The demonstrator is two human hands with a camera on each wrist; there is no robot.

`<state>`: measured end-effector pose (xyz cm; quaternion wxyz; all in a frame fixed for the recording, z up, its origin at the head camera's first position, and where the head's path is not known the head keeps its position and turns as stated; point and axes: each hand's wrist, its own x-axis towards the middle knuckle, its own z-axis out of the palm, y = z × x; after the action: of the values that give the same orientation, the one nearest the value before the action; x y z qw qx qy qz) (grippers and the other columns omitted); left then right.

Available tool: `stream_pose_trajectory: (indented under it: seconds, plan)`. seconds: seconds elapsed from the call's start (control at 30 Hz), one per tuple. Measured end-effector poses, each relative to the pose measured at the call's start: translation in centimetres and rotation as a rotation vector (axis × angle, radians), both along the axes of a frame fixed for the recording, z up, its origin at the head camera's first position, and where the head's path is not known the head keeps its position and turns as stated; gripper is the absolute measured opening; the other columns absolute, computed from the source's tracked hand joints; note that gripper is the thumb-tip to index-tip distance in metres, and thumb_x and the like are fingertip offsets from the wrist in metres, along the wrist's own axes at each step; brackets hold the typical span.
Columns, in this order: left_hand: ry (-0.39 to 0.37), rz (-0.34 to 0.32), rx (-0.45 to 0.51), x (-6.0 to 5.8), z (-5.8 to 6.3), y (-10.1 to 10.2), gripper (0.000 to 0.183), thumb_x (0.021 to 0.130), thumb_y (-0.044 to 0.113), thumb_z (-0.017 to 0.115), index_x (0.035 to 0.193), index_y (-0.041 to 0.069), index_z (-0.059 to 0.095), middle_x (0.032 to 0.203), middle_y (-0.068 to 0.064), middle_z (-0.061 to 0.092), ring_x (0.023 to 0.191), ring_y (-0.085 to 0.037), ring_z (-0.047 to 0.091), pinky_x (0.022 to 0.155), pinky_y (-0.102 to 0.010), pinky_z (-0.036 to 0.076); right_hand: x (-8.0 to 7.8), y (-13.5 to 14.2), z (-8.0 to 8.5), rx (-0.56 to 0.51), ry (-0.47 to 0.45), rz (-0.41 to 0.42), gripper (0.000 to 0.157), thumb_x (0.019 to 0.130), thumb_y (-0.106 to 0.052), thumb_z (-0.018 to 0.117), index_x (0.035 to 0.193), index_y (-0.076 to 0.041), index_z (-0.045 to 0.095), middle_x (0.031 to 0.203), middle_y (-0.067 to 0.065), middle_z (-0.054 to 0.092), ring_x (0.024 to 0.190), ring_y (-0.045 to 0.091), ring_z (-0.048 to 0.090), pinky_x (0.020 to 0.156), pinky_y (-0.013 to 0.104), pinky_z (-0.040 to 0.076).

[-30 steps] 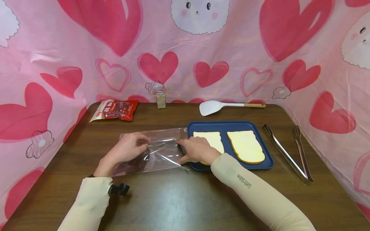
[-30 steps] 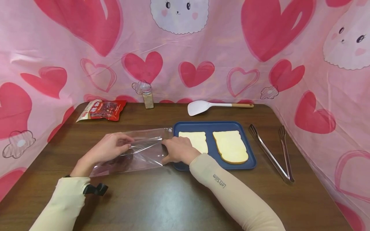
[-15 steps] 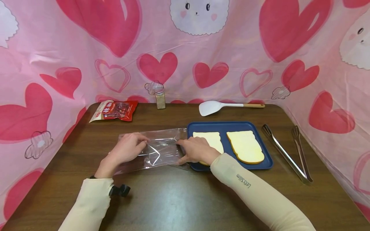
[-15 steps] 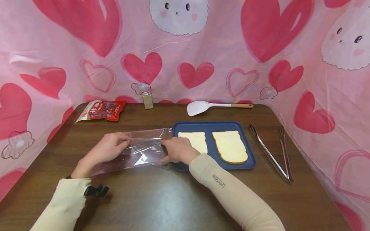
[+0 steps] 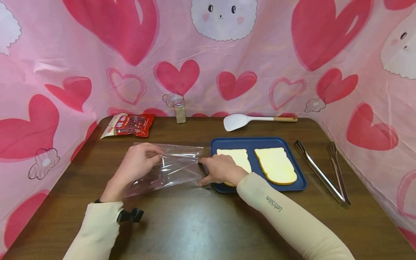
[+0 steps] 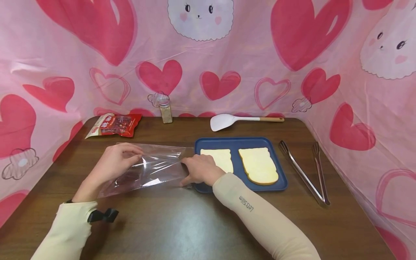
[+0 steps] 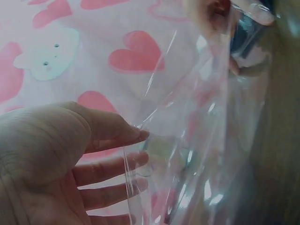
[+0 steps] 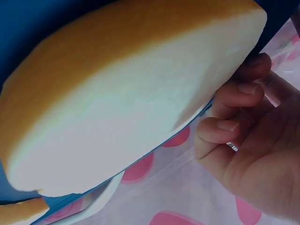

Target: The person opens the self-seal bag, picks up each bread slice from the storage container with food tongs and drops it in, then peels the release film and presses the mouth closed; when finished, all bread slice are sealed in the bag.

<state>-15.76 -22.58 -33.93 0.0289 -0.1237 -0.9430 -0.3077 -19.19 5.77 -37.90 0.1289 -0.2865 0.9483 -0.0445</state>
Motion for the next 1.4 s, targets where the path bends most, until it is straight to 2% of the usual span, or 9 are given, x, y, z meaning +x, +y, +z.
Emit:
stream_pose_trajectory:
  seconds: [0.23, 0.47, 0.73, 0.87, 0.97, 1.13, 1.23, 1.3, 1.4]
  plan:
    - [-0.023, 0.004, 0.056, 0.1, 1.1, -0.1, 0.021, 0.099, 0.014, 0.071, 0.116, 0.005, 0.081, 0.127, -0.019, 0.074, 0.126, -0.041, 0.062, 0.103, -0.061, 0.053, 0.2, 0.6, 0.2, 0.001, -0.002, -0.023, 0.08, 0.082, -0.063, 0.084, 0.148, -0.024, 0.061, 0.091, -0.004, 0.072, 0.087, 0.017, 0.064, 0.074, 0.038, 0.055]
    - [-0.04, -0.029, 0.055, -0.1, 1.4, 0.2, 0.022, 0.098, 0.014, 0.072, 0.116, 0.006, 0.081, 0.127, -0.018, 0.074, 0.122, -0.039, 0.065, 0.091, -0.048, 0.057, 0.2, 1.1, 0.2, -0.001, -0.012, -0.039, 0.08, 0.082, -0.063, 0.083, 0.148, -0.025, 0.06, 0.088, -0.004, 0.069, 0.084, 0.018, 0.063, 0.071, 0.037, 0.053]
    - [-0.081, -0.051, 0.028, -0.6, 0.4, 0.8, 0.021, 0.099, 0.014, 0.072, 0.116, 0.007, 0.081, 0.127, -0.019, 0.075, 0.127, -0.043, 0.063, 0.104, -0.063, 0.051, 0.2, 2.1, 0.9, -0.058, -0.06, -0.038, 0.075, 0.087, -0.059, 0.082, 0.149, -0.022, 0.06, 0.095, -0.002, 0.073, 0.081, 0.018, 0.063, 0.069, 0.034, 0.053]
    - [-0.073, -0.054, 0.022, -0.7, -0.1, 1.0, 0.021, 0.099, 0.013, 0.071, 0.116, 0.007, 0.081, 0.126, -0.019, 0.075, 0.124, -0.043, 0.066, 0.105, -0.065, 0.051, 0.8, 3.9, 2.5, -0.142, -0.074, -0.075, 0.069, 0.092, -0.052, 0.079, 0.151, -0.023, 0.059, 0.121, 0.003, 0.077, 0.101, 0.023, 0.07, 0.082, 0.04, 0.059]
    - [-0.067, -0.057, 0.024, -0.8, -0.4, 0.9, 0.021, 0.099, 0.014, 0.072, 0.116, 0.007, 0.081, 0.125, -0.02, 0.076, 0.121, -0.043, 0.068, 0.103, -0.063, 0.054, 1.5, 6.5, 3.8, -0.205, -0.034, -0.147, 0.065, 0.095, -0.051, 0.076, 0.151, -0.022, 0.059, 0.124, 0.005, 0.077, 0.105, 0.025, 0.07, 0.085, 0.043, 0.06]
    - [-0.068, -0.043, 0.034, -0.5, -0.3, 0.4, 0.022, 0.099, 0.017, 0.072, 0.117, 0.007, 0.081, 0.125, -0.02, 0.075, 0.118, -0.041, 0.068, 0.099, -0.061, 0.055, 2.5, 13.8, 4.4, -0.283, 0.116, -0.331, 0.061, 0.098, -0.047, 0.073, 0.146, -0.012, 0.063, 0.082, 0.002, 0.07, 0.071, 0.019, 0.061, 0.062, 0.035, 0.05]
    - [-0.076, -0.033, 0.037, -0.4, -0.2, -0.1, 0.023, 0.1, 0.018, 0.071, 0.118, 0.007, 0.081, 0.125, -0.021, 0.075, 0.118, -0.042, 0.069, 0.1, -0.063, 0.055, 3.1, 19.2, 4.1, -0.261, 0.191, -0.46, 0.064, 0.098, -0.047, 0.072, 0.144, -0.003, 0.062, 0.09, 0.011, 0.07, 0.078, 0.025, 0.062, 0.065, 0.04, 0.05]
    - [-0.092, -0.024, 0.036, -0.3, -0.2, -0.4, 0.024, 0.101, 0.02, 0.071, 0.119, 0.008, 0.08, 0.125, -0.02, 0.075, 0.12, -0.044, 0.068, 0.101, -0.065, 0.054, 3.6, 23.0, 3.7, -0.222, 0.218, -0.55, 0.07, 0.099, -0.049, 0.069, 0.144, 0.003, 0.059, 0.106, 0.024, 0.07, 0.093, 0.039, 0.064, 0.077, 0.053, 0.054]
    - [-0.112, -0.015, 0.029, -0.3, -0.4, -0.9, 0.026, 0.102, 0.022, 0.069, 0.121, 0.008, 0.079, 0.127, -0.021, 0.074, 0.124, -0.045, 0.065, 0.102, -0.066, 0.052, 4.7, 28.0, 2.9, -0.154, 0.21, -0.691, 0.084, 0.099, -0.053, 0.066, 0.146, 0.014, 0.049, 0.131, 0.042, 0.058, 0.117, 0.059, 0.054, 0.097, 0.073, 0.048]
